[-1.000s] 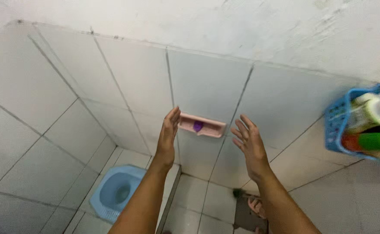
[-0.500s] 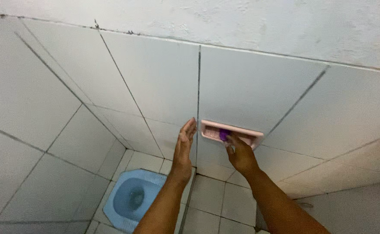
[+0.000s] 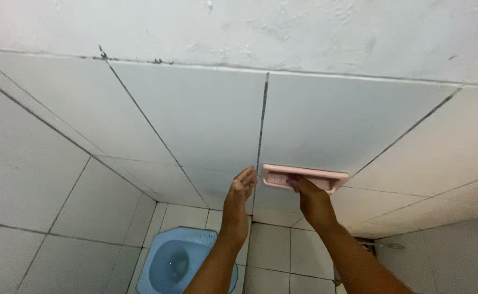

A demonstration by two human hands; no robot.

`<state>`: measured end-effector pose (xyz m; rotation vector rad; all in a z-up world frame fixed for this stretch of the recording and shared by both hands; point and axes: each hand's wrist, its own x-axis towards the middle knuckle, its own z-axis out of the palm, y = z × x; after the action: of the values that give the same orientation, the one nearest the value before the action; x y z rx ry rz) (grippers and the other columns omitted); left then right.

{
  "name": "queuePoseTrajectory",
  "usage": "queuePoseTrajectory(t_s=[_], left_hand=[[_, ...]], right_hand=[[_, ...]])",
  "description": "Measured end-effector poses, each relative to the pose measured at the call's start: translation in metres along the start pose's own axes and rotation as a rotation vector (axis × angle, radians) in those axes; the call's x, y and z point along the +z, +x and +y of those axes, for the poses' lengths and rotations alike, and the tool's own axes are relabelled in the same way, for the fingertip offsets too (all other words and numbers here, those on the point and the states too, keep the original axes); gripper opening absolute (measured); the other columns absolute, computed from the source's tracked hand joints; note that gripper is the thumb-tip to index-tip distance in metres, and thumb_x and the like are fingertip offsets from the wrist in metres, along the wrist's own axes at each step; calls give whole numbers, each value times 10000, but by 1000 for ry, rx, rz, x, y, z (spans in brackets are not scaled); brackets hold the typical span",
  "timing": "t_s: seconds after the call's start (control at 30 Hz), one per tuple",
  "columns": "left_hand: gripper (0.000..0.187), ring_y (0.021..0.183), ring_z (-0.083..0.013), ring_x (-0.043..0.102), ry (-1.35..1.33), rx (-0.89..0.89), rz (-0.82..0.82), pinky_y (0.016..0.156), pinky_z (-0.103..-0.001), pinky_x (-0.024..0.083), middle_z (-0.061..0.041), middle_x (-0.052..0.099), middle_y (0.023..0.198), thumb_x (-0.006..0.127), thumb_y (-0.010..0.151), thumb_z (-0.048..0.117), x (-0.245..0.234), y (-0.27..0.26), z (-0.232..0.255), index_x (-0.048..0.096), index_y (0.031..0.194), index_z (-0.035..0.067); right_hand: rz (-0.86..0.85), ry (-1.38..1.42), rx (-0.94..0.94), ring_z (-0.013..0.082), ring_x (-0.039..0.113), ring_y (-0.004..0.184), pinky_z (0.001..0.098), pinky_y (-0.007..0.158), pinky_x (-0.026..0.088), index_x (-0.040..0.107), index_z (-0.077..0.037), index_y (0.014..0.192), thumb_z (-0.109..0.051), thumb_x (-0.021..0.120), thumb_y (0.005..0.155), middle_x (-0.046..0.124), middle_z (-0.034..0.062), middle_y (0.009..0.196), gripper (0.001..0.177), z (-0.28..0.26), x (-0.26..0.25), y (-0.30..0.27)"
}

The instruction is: The person repeatedly picks up small packets of soap from the floor and places them into a blue wall-mounted basket. They also place a large yellow bag of detergent and a roll of toilet paper into the basket, and move a purple item from a wall holder into the basket.

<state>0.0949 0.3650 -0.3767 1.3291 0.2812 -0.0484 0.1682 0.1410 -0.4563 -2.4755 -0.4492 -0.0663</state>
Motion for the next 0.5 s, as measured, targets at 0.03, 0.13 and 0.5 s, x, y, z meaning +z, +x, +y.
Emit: queuePoseTrajectory(t_s=[0.03,0.13,0.5], left_hand=[[808,1427,-289,468,8,-70,16,1077,-524,411,-116,495,1549,347,903,672,4,2,5,416,1523,158],[573,1220,-264,670,284,16,-10,1034,-429,557,-123,703,1343,562,960,463,18,-6,32,575,1442,155],[467,1020,-163,724,186,376,-321,866,-308,618,-89,731,1243,711,924,190,169,-46,176,622,1378,133]], right_hand=[[11,72,140,224,715,1172,337,1002,585,681,-145,1307,-21,555,970,711,74,1336,380,-15,-11,-7],[27,295,473,224,710,1170,340,1000,575,607,-166,1375,-123,580,1005,700,101,1311,374,-64,-65,-32],[349,614,224,232,764,1002,329,868,644,591,0,1338,-111,657,935,749,197,1149,424,-144,-313,-36]])
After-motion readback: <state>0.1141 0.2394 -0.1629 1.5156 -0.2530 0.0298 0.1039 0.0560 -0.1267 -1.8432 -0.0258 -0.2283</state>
